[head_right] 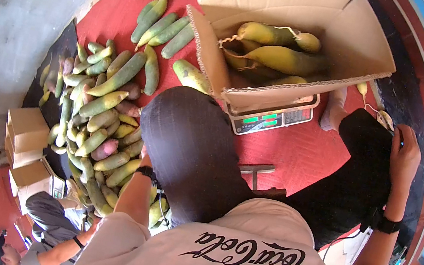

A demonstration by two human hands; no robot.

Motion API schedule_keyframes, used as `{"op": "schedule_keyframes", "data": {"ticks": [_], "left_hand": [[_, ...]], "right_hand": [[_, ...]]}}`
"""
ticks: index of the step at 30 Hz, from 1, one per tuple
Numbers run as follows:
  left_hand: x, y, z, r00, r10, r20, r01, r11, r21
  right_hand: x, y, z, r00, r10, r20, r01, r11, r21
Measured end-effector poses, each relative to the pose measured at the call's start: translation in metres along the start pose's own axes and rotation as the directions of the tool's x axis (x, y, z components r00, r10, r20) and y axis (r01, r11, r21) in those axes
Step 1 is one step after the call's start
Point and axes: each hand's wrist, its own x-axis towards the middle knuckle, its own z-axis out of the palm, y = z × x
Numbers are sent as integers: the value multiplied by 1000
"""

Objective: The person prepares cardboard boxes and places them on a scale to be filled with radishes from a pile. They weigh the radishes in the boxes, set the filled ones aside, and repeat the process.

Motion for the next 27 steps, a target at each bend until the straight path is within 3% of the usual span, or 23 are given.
{"op": "schedule_keyframes", "data": {"ticks": [1, 2, 4, 5, 6, 7, 8, 12, 16, 18, 21, 23, 24, 25, 27], "left_hand": [[2, -2, 8, 1000, 18, -5, -18, 1000, 4], [3, -3, 10, 1000, -17, -9, 14, 962, -271], [6, -13, 14, 997, -81, 18, 68, 669, -740], [14, -47, 26, 914, 345, -213, -397, 662, -635], [-9, -16, -18, 909, 354, -221, -411, 664, -625], [-45, 9, -84, 998, -49, -50, -19, 492, -870], [-65, 77, -174, 897, -370, 242, 309, 132, -942], [-99, 100, -272, 943, -320, -89, -76, 54, -996], [-140, 175, -373, 902, -65, -426, -421, 80, -904], [-159, 215, -410, 894, 155, -421, -440, 113, -891], [-155, 299, -442, 789, 512, -340, -478, 165, -862], [-147, 341, -440, 721, 619, -311, -492, 142, -859], [-143, 359, -440, 708, 653, -269, -552, 274, -787], [-134, 374, -434, 615, 694, -375, -707, 275, -651], [-132, 391, -428, 615, 678, -404, -732, 299, -612]], "right_hand": [[0, -5, -2, 999, 32, 5, -32, 999, 13], [0, -7, -3, 999, 46, -3, -46, 999, 8], [0, -10, -6, 1000, 25, -4, -25, 999, 38], [0, -13, -8, 998, 56, 14, -57, 996, 73], [-1, -10, -8, 998, 68, 3, -68, 995, 80], [-2, -7, -7, 999, 47, -13, -46, 995, 84], [-4, -5, -5, 999, 28, -27, -26, 996, 89], [-9, -6, -7, 998, 6, -69, 2, 994, 108], [-8, -13, -10, 995, 1, -103, 13, 990, 142], [-7, -18, -13, 990, -11, -141, 32, 988, 149], [-7, -18, -12, 980, -21, -200, 65, 974, 216], [-7, -17, -11, 976, -10, -218, 61, 971, 229], [-8, -16, -10, 974, -5, -226, 61, 969, 241], [-10, -14, -7, 970, 1, -244, 61, 967, 248], [-13, -12, -8, 968, 11, -251, 53, 967, 250]]}}
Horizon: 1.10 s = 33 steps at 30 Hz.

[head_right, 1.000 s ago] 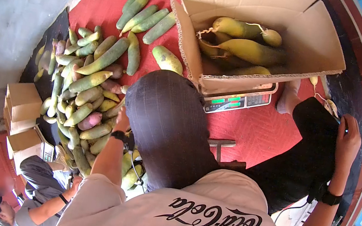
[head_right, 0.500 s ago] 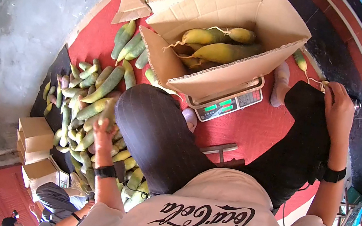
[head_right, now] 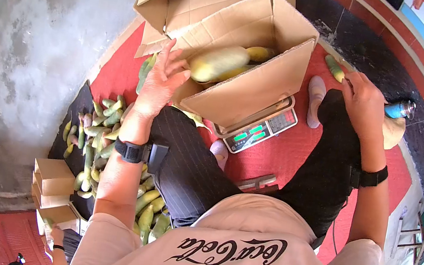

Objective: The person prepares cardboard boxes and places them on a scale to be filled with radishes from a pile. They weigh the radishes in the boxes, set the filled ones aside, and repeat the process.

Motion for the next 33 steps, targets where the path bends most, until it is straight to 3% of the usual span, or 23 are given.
{"op": "schedule_keyframes", "data": {"ticks": [3, 5, 6, 8, 13, 15, 16, 23, 33], "left_hand": [[-2, -7, 2, 995, 62, -74, -59, 998, 38], [-18, -13, -11, 999, 33, -36, -24, 976, 215], [-28, -15, -15, 999, 33, -36, -24, 976, 216], [-51, -18, -22, 985, 21, -169, 27, 961, 274], [-110, -9, -26, 969, -22, -245, 122, 908, 401], [-126, -13, -32, 961, 163, -223, 1, 805, 594], [-134, -10, -35, 961, 151, -229, 32, 766, 642], [-174, -12, -45, 937, 110, -333, 152, 727, 669], [-180, -17, -34, 932, 190, -309, 149, 577, 803]], "right_hand": [[-3, 3, -2, 1000, 0, -32, -1, 1000, -8], [-3, 3, -5, 1000, 17, -6, -17, 1000, 2], [-3, 3, -6, 1000, 18, -6, -18, 1000, 4], [-3, 4, -6, 999, 3, -38, -3, 1000, 3], [-4, 5, 1, 996, -40, -83, 44, 998, 46], [-2, 3, 2, 994, -45, -101, 50, 997, 51], [-2, 1, 2, 993, -56, -105, 62, 997, 53], [0, -2, 11, 989, -75, -130, 89, 991, 105], [7, -12, 17, 993, -84, -84, 90, 994, 69]]}}
